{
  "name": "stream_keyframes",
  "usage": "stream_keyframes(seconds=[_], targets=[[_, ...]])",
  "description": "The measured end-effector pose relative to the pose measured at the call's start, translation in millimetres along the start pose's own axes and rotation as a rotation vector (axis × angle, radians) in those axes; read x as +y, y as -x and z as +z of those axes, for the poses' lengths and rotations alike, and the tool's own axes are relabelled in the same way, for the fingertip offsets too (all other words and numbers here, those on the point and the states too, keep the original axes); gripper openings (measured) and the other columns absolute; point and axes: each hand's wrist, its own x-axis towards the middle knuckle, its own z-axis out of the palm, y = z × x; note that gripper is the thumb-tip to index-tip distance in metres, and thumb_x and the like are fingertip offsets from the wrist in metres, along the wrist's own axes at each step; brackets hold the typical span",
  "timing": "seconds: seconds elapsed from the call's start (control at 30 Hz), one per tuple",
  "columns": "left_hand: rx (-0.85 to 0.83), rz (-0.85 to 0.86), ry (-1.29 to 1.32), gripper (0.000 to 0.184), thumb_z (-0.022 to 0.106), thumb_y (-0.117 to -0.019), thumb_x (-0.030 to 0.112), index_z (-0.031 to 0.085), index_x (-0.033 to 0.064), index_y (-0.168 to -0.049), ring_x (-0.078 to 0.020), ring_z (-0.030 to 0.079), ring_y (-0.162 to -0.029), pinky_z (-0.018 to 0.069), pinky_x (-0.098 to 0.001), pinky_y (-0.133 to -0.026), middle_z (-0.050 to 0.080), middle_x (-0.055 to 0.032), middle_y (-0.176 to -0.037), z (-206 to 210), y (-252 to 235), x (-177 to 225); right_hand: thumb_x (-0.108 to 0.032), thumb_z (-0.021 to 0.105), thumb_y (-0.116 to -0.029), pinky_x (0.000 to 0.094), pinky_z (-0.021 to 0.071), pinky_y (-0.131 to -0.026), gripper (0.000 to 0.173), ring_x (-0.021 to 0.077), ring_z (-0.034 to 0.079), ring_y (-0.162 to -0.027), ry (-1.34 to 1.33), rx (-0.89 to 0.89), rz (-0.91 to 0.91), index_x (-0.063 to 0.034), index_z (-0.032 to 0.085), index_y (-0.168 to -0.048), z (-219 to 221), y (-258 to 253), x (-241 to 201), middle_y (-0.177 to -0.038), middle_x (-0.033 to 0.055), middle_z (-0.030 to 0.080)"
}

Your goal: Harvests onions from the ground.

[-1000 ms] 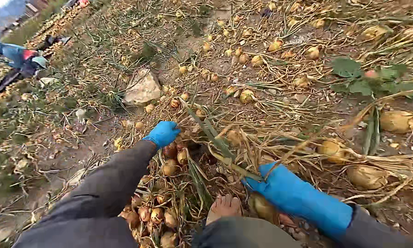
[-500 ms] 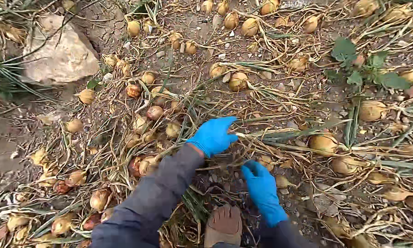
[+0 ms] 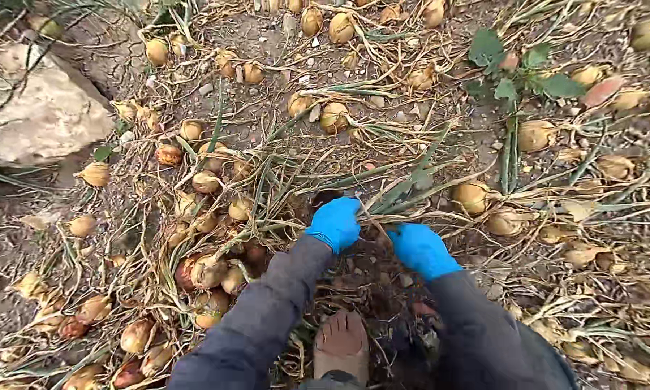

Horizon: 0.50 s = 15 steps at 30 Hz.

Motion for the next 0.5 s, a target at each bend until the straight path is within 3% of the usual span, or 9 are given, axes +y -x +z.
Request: stream_keyframes(seconds=[0.07, 0.2, 0.3, 0.33, 0.4, 0.5], targets=[[-0.093, 0.086, -0.005, 0.039, 0.073, -0.0923, 0.035, 0.071, 0.0154, -0.125, -0.0336, 0.068, -0.115, 0.0542, -0.0631, -0.096, 0.072, -0.0129, -0.121, 9, -27, 8, -0.039, 0.050, -0.1059, 0.0633, 0.0547, -0.081, 0.039, 0.0367, 0.070, -0.096, -0.023, -0.084, -0.109, -0.0097, 0.073, -0.095, -1, -4, 13, -0.095, 0.0157, 0.072], [-0.234, 0.069, -0.011, 0.040, 0.066, -0.0966, 0.045, 0.074, 0.0091, -0.113, -0.0368, 0.068, -0.109, 0.0525, -0.0654, -0.093, 0.072, -0.0173, -0.112, 6, -36, 10, -0.044, 0.054, -0.1036, 0.0587, 0.0543, -0.082, 0.037, 0.0298, 0.069, -0.091, -0.110, -0.196, -0.230, -0.0135, 0.072, -0.094, 29, 46, 33, -0.089, 0.0099, 0.071], [-0.280, -0.029, -0.037, 0.048, 0.059, -0.0998, 0.051, 0.073, 0.0056, -0.100, -0.0375, 0.070, -0.095, 0.0544, -0.0653, -0.083, 0.071, -0.0188, -0.098, 1, -17, 10, -0.050, 0.060, -0.0980, 0.0629, 0.0522, -0.093, 0.045, 0.0384, 0.067, -0.113, 0.035, -0.349, -0.127, -0.0105, 0.070, -0.117, 66, 102, 43, -0.114, 0.0175, 0.071], [-0.288, -0.059, -0.005, 0.048, 0.058, -0.0998, 0.052, 0.073, 0.0060, -0.096, -0.0349, 0.070, -0.088, 0.0555, -0.0626, -0.078, 0.071, -0.0170, -0.091, 3, -4, 8, -0.045, 0.061, -0.0972, 0.0642, 0.0524, -0.092, 0.041, 0.0401, 0.067, -0.114, 0.088, -0.358, -0.083, -0.0102, 0.070, -0.117, 69, 109, 45, -0.116, 0.0186, 0.071], [-0.289, -0.137, 0.147, 0.045, 0.060, -0.1002, 0.051, 0.073, 0.0077, -0.098, -0.0273, 0.070, -0.073, 0.0589, -0.0535, -0.071, 0.072, -0.0121, -0.083, 6, 20, -2, -0.035, 0.056, -0.1004, 0.0638, 0.0541, -0.085, 0.030, 0.0394, 0.069, -0.107, 0.112, -0.225, -0.021, -0.0118, 0.072, -0.111, 60, 107, 44, -0.110, 0.0167, 0.073], [-0.094, -0.227, 0.354, 0.039, 0.060, -0.1017, 0.047, 0.071, 0.0107, -0.107, -0.0260, 0.072, -0.076, 0.0610, -0.0528, -0.074, 0.072, -0.0104, -0.086, 5, 49, -8, -0.026, 0.052, -0.1050, 0.0638, 0.0565, -0.076, 0.024, 0.0391, 0.072, -0.099, 0.078, 0.114, 0.044, -0.0181, 0.072, -0.116, 45, 83, 50, -0.114, 0.0135, 0.073]])
